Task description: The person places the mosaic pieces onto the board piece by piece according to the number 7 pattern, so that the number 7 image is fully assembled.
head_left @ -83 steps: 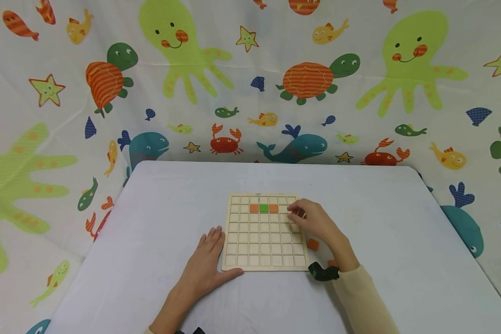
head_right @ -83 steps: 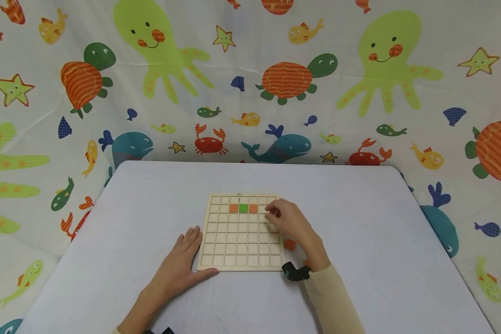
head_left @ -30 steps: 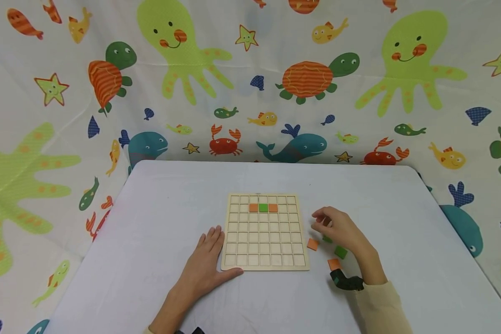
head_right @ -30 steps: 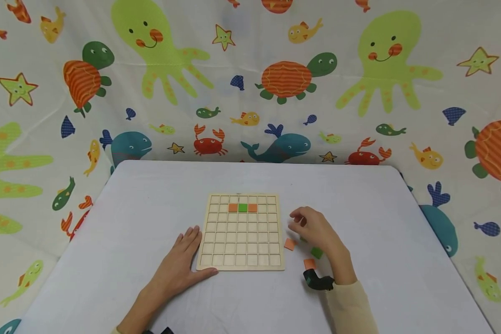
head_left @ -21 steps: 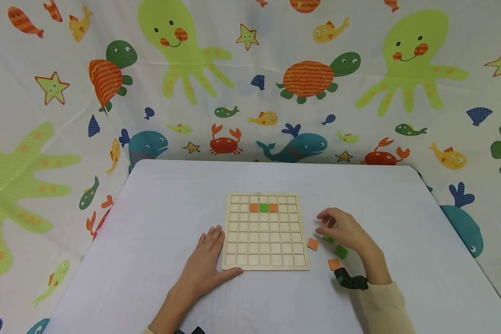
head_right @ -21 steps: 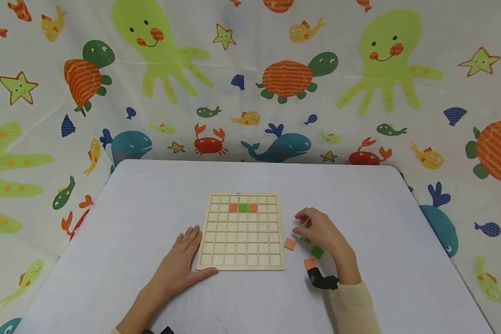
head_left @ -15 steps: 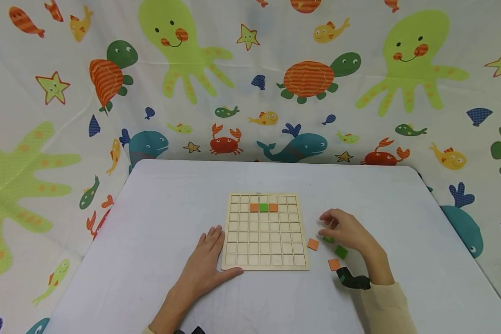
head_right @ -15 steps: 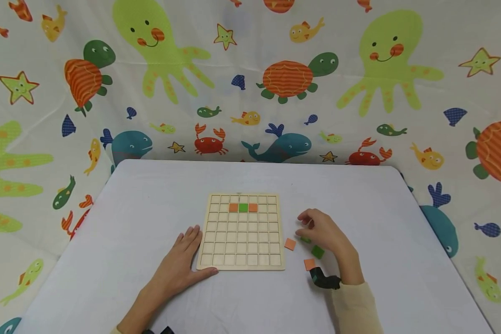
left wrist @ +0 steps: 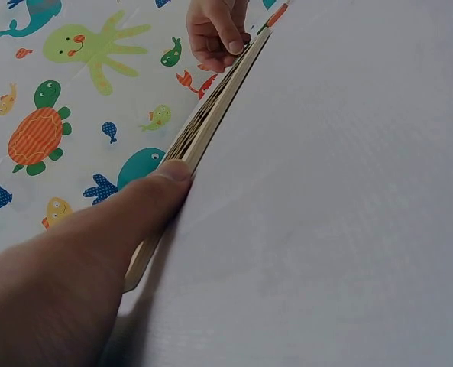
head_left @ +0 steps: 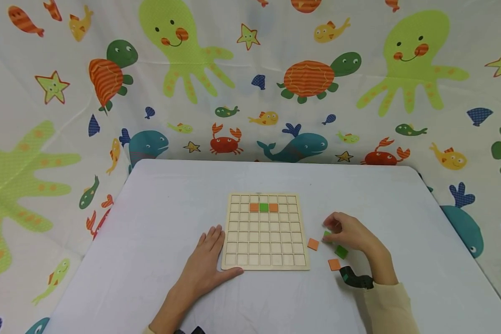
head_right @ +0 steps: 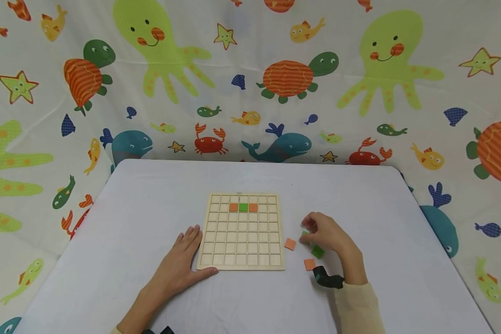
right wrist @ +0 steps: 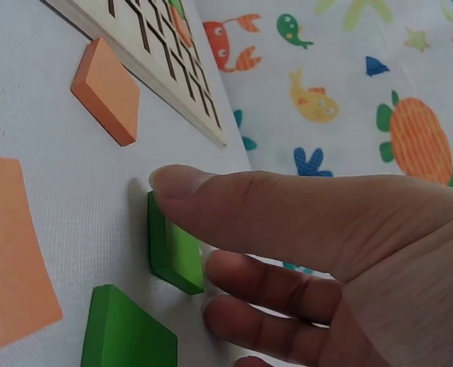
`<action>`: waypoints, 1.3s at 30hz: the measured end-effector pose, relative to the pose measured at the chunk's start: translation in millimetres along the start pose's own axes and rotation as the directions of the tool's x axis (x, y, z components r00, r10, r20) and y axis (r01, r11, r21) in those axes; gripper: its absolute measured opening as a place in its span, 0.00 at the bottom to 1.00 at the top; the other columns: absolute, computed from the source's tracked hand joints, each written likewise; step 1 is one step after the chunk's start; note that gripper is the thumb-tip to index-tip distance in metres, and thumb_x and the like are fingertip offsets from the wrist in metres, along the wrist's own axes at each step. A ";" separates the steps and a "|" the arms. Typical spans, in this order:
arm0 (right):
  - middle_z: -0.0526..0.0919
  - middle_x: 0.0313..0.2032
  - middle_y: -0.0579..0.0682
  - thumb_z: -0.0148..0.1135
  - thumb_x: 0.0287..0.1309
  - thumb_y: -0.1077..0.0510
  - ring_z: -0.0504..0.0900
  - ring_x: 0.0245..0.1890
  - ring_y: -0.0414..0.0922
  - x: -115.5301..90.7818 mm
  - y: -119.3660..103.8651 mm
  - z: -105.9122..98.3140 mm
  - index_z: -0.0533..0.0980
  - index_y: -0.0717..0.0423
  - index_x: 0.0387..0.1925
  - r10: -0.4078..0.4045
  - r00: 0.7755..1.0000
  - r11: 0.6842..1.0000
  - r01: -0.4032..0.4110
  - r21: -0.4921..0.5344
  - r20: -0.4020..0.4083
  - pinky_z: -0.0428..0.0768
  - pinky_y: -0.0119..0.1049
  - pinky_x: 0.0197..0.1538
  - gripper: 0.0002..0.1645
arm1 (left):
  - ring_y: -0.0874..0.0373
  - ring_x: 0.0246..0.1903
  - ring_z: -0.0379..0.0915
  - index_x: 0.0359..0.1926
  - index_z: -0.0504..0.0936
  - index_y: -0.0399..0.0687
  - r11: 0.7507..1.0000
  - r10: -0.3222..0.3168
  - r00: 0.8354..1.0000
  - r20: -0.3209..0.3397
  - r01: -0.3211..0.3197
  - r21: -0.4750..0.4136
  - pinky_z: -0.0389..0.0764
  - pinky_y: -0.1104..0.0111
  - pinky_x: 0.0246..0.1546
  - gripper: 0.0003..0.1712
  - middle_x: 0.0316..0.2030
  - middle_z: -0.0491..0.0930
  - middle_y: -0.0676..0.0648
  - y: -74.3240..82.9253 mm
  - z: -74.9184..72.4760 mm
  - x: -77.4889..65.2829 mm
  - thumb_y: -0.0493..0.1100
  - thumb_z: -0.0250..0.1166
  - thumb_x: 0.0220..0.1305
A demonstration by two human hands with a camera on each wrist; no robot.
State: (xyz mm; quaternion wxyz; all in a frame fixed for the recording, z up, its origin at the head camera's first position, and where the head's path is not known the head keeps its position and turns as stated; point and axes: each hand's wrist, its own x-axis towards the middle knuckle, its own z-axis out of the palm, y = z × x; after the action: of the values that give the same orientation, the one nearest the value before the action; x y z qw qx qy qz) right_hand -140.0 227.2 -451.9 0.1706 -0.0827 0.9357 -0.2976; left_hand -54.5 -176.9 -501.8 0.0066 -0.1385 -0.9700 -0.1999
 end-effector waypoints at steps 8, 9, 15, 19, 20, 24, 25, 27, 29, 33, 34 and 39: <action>0.81 0.38 0.50 0.74 0.54 0.56 0.77 0.40 0.45 1.0 2.9 0.7 0.78 0.57 0.44 0.008 1.000 1.000 -0.008 0.008 0.022 0.79 0.38 0.44 0.18 | 0.44 0.78 0.51 0.74 0.61 0.34 1.000 0.001 1.000 -0.004 -0.001 0.006 0.55 0.50 0.78 0.66 0.76 0.57 0.37 -0.4 0.6 -0.3 0.80 0.63 0.51; 0.81 0.38 0.49 0.74 0.54 0.56 0.76 0.39 0.45 1.3 3.0 1.0 0.78 0.57 0.43 0.011 1.000 1.000 -0.011 0.008 0.021 0.79 0.37 0.44 0.18 | 0.44 0.78 0.50 0.74 0.61 0.34 1.000 0.001 1.000 -0.004 -0.001 0.006 0.55 0.50 0.78 0.66 0.76 0.57 0.38 -0.3 0.5 -0.4 0.80 0.63 0.51; 0.81 0.36 0.49 0.73 0.55 0.57 0.76 0.38 0.45 3.0 3.0 2.0 0.79 0.57 0.42 0.028 1.000 1.000 -0.028 -0.002 -0.003 0.77 0.36 0.41 0.15 | 0.44 0.78 0.51 0.74 0.62 0.34 1.000 0.004 1.000 -0.008 -0.004 0.009 0.55 0.50 0.78 0.66 0.76 0.57 0.38 0.3 -0.7 -0.7 0.79 0.64 0.50; 0.81 0.36 0.49 0.73 0.56 0.56 0.76 0.38 0.45 3.6 2.8 3.0 0.79 0.57 0.42 0.047 0.999 0.999 -0.047 -0.012 -0.013 0.77 0.37 0.42 0.15 | 0.44 0.77 0.51 0.74 0.62 0.34 1.000 0.006 1.000 -0.011 -0.006 0.008 0.56 0.50 0.78 0.66 0.76 0.58 0.38 0.2 -0.6 -0.2 0.80 0.64 0.51; 0.81 0.36 0.49 0.73 0.56 0.56 0.76 0.38 0.45 3.7 2.8 3.3 0.79 0.57 0.42 0.052 0.999 0.999 -0.052 -0.014 -0.015 0.77 0.37 0.41 0.16 | 0.44 0.78 0.51 0.74 0.62 0.34 1.000 0.007 1.000 -0.009 -0.007 0.007 0.56 0.50 0.78 0.66 0.76 0.57 0.38 0.2 -0.8 -0.3 0.80 0.64 0.51; 0.80 0.36 0.49 0.73 0.56 0.55 0.75 0.37 0.45 4.1 2.3 4.2 0.79 0.57 0.42 0.069 0.997 0.997 -0.070 -0.021 -0.019 0.76 0.36 0.40 0.16 | 0.44 0.78 0.50 0.74 0.61 0.34 1.000 0.006 1.000 -0.008 -0.006 -0.001 0.55 0.50 0.78 0.66 0.76 0.57 0.38 0.0 -1.2 -0.8 0.80 0.64 0.51; 0.80 0.36 0.49 0.73 0.56 0.55 0.75 0.37 0.45 4.0 2.1 4.4 0.79 0.57 0.42 0.072 0.997 0.997 -0.072 -0.022 -0.018 0.76 0.36 0.40 0.16 | 0.44 0.78 0.50 0.74 0.61 0.34 1.000 0.006 1.000 -0.008 -0.006 -0.003 0.55 0.50 0.78 0.66 0.76 0.57 0.38 0.1 -1.3 -1.0 0.80 0.64 0.51; 0.80 0.35 0.50 0.73 0.56 0.55 0.75 0.37 0.45 3.9 1.6 4.7 0.79 0.57 0.42 0.077 0.997 0.997 -0.077 -0.021 -0.018 0.75 0.36 0.40 0.16 | 0.44 0.78 0.50 0.74 0.62 0.34 1.000 0.006 1.000 -0.008 -0.006 0.001 0.55 0.50 0.78 0.66 0.76 0.57 0.38 -0.1 -1.0 -1.1 0.80 0.63 0.51; 0.79 0.35 0.50 0.73 0.56 0.54 0.74 0.37 0.45 4.1 1.3 4.8 0.78 0.57 0.42 0.082 0.997 0.997 -0.082 -0.016 -0.016 0.75 0.36 0.39 0.16 | 0.44 0.78 0.51 0.74 0.62 0.34 1.000 0.008 1.000 -0.011 -0.008 0.006 0.56 0.50 0.78 0.66 0.76 0.58 0.37 0.0 -1.0 -1.0 0.80 0.63 0.51; 0.78 0.35 0.50 0.73 0.56 0.55 0.74 0.37 0.46 4.8 1.2 4.8 0.77 0.57 0.41 0.076 0.997 0.997 -0.076 0.002 -0.015 0.75 0.35 0.39 0.16 | 0.43 0.77 0.51 0.73 0.62 0.33 1.000 0.014 1.000 -0.021 -0.014 0.012 0.56 0.50 0.78 0.65 0.76 0.58 0.37 0.7 -1.6 -0.5 0.79 0.64 0.51; 0.78 0.35 0.50 0.73 0.56 0.55 0.73 0.37 0.46 4.9 1.4 4.8 0.76 0.57 0.41 0.072 0.997 0.997 -0.072 0.005 -0.014 0.74 0.35 0.39 0.16 | 0.43 0.77 0.51 0.73 0.62 0.33 1.000 0.015 1.000 -0.022 -0.015 0.013 0.56 0.49 0.78 0.65 0.76 0.58 0.37 1.0 -1.8 -0.5 0.79 0.65 0.51; 0.77 0.36 0.51 0.72 0.57 0.54 0.73 0.37 0.46 4.9 3.2 5.7 0.73 0.58 0.45 0.063 0.998 0.998 -0.063 0.010 -0.031 0.74 0.35 0.39 0.20 | 0.43 0.77 0.52 0.73 0.62 0.34 1.000 0.015 1.000 -0.016 -0.015 0.012 0.56 0.50 0.78 0.65 0.76 0.58 0.37 1.5 -1.9 -0.6 0.78 0.65 0.51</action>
State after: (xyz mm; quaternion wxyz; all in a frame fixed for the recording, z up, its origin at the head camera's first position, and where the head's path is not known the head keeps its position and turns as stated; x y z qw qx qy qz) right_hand -142.7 225.6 -459.4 0.1654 -0.0476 0.9390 -0.2976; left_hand -53.5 -176.5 -499.5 0.0168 -0.1440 -0.9700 -0.1950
